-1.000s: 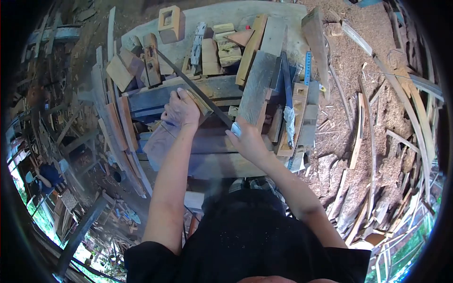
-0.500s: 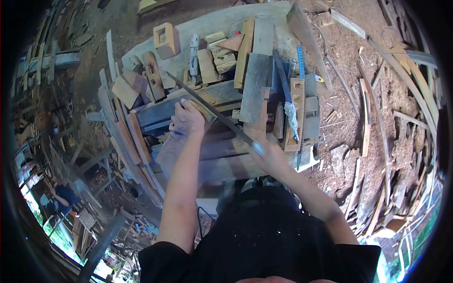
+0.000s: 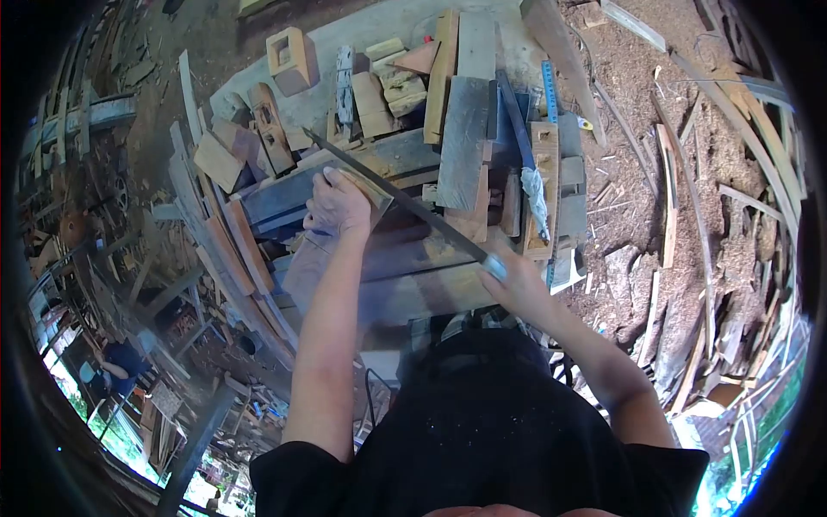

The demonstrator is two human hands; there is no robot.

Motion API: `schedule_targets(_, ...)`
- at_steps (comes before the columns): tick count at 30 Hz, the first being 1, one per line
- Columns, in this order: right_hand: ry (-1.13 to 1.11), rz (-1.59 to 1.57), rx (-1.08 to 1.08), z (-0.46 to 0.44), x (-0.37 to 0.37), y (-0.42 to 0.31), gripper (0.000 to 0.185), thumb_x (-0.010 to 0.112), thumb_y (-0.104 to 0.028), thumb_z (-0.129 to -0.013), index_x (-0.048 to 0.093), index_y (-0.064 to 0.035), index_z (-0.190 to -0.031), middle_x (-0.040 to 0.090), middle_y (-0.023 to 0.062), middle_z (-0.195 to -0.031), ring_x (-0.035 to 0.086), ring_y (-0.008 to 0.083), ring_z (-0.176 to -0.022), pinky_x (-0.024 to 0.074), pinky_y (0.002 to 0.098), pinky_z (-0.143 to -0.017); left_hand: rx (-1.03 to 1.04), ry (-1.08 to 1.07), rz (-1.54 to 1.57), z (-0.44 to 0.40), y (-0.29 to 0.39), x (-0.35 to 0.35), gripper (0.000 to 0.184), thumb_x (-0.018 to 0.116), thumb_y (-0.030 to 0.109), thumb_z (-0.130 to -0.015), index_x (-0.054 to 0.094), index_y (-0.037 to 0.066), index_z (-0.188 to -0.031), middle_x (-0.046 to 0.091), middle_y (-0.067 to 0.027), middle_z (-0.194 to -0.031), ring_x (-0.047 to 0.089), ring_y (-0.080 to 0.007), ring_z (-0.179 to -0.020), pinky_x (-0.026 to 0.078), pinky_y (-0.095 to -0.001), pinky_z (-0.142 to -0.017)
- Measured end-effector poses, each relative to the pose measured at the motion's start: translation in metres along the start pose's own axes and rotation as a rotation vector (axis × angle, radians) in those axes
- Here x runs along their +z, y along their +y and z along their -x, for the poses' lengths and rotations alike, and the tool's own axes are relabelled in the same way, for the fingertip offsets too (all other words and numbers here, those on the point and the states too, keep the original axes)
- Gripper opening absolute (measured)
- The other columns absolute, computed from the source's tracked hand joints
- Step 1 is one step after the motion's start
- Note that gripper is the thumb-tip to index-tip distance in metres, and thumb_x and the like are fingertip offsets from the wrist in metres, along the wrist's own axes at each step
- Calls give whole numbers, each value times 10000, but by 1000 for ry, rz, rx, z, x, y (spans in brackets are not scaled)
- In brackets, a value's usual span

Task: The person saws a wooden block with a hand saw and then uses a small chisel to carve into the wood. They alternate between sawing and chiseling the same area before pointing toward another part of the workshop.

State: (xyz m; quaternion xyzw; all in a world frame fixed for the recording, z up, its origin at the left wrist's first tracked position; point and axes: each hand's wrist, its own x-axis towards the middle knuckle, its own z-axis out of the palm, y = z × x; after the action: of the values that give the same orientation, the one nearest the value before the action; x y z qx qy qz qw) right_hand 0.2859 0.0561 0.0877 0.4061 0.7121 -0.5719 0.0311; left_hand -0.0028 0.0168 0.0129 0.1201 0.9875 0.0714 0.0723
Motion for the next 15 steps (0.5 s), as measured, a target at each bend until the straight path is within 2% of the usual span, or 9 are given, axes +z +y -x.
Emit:
schedule_targets(2,136,36,-147,-54,26,-10,286,683,-170,-853,563,-19,-1065,638,246,-761,642,450,-758,506,489,-645,7,36,-16,-2,-4,10,436,347,430,-965,636,108,-1022,687,-147,-1008,588,-341,-983,288,-514,-883)
schedule_targets(5,140,17,-181,-71,40,-16,354,679,-166,-853,543,-29,-1150,637,256,-771,642,451,-782,508,496,-654,17,58,-17,0,-5,5,435,348,423,-965,634,100,-1017,684,-151,-993,585,-345,-982,287,-511,-876)
schedule_targets(8,87,83,-57,-15,17,-13,302,654,-149,-863,512,-7,-1089,645,252,-775,641,448,-756,515,517,-648,28,61,12,-4,1,5,431,345,415,-968,632,97,-1016,682,-153,-978,583,-352,-976,292,-512,-859)
schedule_targets(11,75,60,-82,3,8,-2,298,641,-158,-870,508,-30,-1104,641,258,-761,643,445,-738,514,523,-643,32,42,-3,-3,-6,9,425,343,409,-971,629,98,-1018,682,-152,-981,584,-354,-967,297,-517,-851)
schedule_targets(13,135,83,-168,-44,32,-10,292,630,-160,-876,510,-42,-1114,635,262,-747,644,447,-728,512,521,-632,28,14,-12,-2,-4,6,415,347,406,-973,625,101,-1023,687,-149,-1010,589,-347,-969,297,-522,-874)
schedule_targets(15,97,96,-147,-84,45,-33,327,643,-160,-869,517,-29,-1140,634,260,-758,636,457,-744,506,515,-643,31,39,-27,1,-1,2,414,351,406,-972,625,101,-1020,687,-150,-1013,590,-346,-971,296,-521,-881)
